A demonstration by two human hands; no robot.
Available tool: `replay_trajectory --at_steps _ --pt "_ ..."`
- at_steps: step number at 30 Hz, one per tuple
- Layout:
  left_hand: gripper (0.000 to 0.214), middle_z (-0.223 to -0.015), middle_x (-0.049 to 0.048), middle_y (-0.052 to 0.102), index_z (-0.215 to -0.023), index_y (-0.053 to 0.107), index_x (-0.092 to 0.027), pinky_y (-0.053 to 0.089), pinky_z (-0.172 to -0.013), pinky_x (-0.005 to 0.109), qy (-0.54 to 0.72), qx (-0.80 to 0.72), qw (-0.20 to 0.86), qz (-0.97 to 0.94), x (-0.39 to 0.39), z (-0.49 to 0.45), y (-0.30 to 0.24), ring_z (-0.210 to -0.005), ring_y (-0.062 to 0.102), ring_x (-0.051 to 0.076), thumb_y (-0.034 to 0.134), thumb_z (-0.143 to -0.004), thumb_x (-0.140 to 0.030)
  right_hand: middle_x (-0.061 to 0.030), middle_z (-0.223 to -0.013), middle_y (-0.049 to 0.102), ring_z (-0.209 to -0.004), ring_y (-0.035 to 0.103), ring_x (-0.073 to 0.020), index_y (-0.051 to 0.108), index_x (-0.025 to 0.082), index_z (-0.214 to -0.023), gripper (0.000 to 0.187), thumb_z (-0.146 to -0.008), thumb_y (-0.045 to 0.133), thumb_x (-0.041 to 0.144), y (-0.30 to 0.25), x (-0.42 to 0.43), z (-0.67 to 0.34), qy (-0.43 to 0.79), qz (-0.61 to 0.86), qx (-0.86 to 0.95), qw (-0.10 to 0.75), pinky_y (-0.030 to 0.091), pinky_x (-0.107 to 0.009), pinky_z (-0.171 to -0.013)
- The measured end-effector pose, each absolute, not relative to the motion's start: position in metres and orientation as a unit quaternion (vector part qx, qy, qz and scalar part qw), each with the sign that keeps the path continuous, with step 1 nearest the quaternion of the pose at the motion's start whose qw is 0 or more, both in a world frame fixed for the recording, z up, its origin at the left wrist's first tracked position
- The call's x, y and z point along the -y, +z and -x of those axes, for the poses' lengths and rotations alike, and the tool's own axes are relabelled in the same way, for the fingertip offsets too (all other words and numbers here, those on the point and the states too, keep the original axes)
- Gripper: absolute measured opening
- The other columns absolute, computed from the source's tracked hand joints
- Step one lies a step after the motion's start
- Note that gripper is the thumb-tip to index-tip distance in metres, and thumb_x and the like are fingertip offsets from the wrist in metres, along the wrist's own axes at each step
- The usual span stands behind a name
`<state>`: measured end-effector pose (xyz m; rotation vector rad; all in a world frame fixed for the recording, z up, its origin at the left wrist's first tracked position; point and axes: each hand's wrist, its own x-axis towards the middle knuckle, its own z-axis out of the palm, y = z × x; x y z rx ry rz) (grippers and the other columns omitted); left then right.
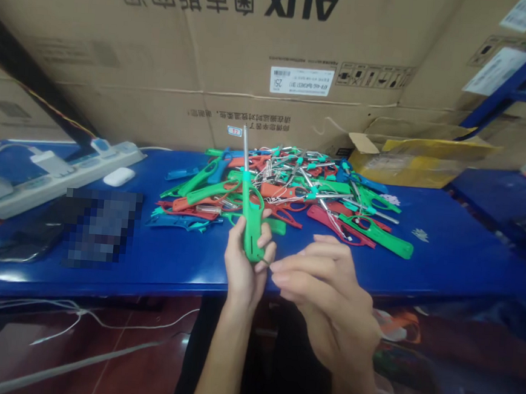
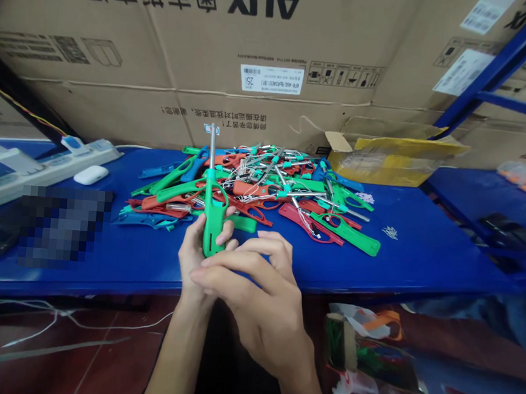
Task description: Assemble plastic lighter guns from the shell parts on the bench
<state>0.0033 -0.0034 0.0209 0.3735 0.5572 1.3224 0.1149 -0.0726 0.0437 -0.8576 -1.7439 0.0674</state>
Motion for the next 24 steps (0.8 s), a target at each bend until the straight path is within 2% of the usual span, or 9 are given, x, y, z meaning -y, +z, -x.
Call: replay_trajectory --at_steps 4,7,11,15,20,22,24 --pt "0.043 -0.059 -0.0060 0.038 -0.107 0.069 -0.008 0.012 -0.034 0.018 0.605 -0.254 0.727 -0.204 0.004 -0.005 0.019 -0.039 0.021 0.004 0.046 -0.101 -0.044 0.0015 -0.092 0.074 -0.085 0.068 -0.0188 0.066 0.026 -0.111 0.024 -0.091 0.073 0.015 0.046 0.070 -0.116 0.020 0.394 0.696 0.600 0.051 -0.049 -0.097" --pt "0.041 -0.060 -0.0060 0.038 -0.107 0.069 -0.009 0.011 -0.034 0.017 0.612 -0.249 0.720 -0.213 0.004 -0.006 0.017 -0.040 0.022 0.004 0.051 -0.099 -0.045 0.0007 -0.091 0.073 -0.086 0.068 -0.0194 0.065 0.026 -0.113 0.029 -0.089 0.074 0.012 0.041 0.066 -0.113 0.005 0.401 0.673 0.622 0.055 -0.046 -0.090" --pt "0.038 -0.060 -0.0066 0.037 -0.104 0.070 -0.010 0.013 -0.032 0.015 0.625 -0.239 0.710 -0.221 0.004 -0.007 0.016 -0.040 0.022 0.004 0.061 -0.092 -0.044 -0.0050 -0.114 0.074 -0.103 0.070 -0.0237 0.062 0.030 -0.134 0.048 -0.092 0.068 0.008 0.025 0.055 -0.097 -0.008 0.404 0.605 0.686 0.061 -0.046 -0.085" --pt "0.040 -0.060 -0.0061 0.039 -0.100 0.070 -0.011 0.016 -0.032 0.014 0.620 -0.261 0.705 -0.223 0.005 -0.009 0.016 -0.040 0.023 0.004 0.060 -0.093 -0.049 -0.0034 -0.113 0.076 -0.095 0.074 -0.0209 0.054 0.032 -0.148 0.063 -0.092 0.065 0.004 0.016 0.046 -0.081 0.000 0.370 0.569 0.734 0.065 -0.041 -0.080" --pt "0.036 -0.059 -0.0062 0.038 -0.099 0.070 -0.010 0.014 -0.031 0.014 0.636 -0.264 0.696 -0.204 0.004 -0.008 0.017 -0.040 0.023 0.004 0.056 -0.096 -0.043 -0.0079 -0.140 0.066 -0.117 0.070 -0.0274 0.065 0.028 -0.137 0.043 -0.101 0.051 0.011 0.024 0.050 -0.085 0.008 0.408 0.561 0.720 0.063 -0.051 -0.093" --pt "0.037 -0.060 -0.0062 0.037 -0.101 0.070 -0.010 0.013 -0.031 0.014 0.636 -0.273 0.694 -0.197 0.003 -0.008 0.017 -0.040 0.023 0.004 0.056 -0.096 -0.044 -0.0071 -0.131 0.071 -0.108 0.073 -0.0259 0.069 0.028 -0.130 0.038 -0.099 0.055 0.010 0.026 0.051 -0.087 0.025 0.397 0.550 0.734 0.065 -0.049 -0.087" --pt "0.039 -0.059 -0.0061 0.038 -0.102 0.069 -0.010 0.013 -0.032 0.015 0.631 -0.283 0.692 -0.210 0.003 -0.009 0.016 -0.041 0.024 0.004 0.057 -0.096 -0.047 -0.0035 -0.108 0.076 -0.091 0.075 -0.0220 0.070 0.029 -0.125 0.036 -0.095 0.066 0.010 0.025 0.051 -0.087 0.029 0.370 0.527 0.764 0.065 -0.044 -0.076"
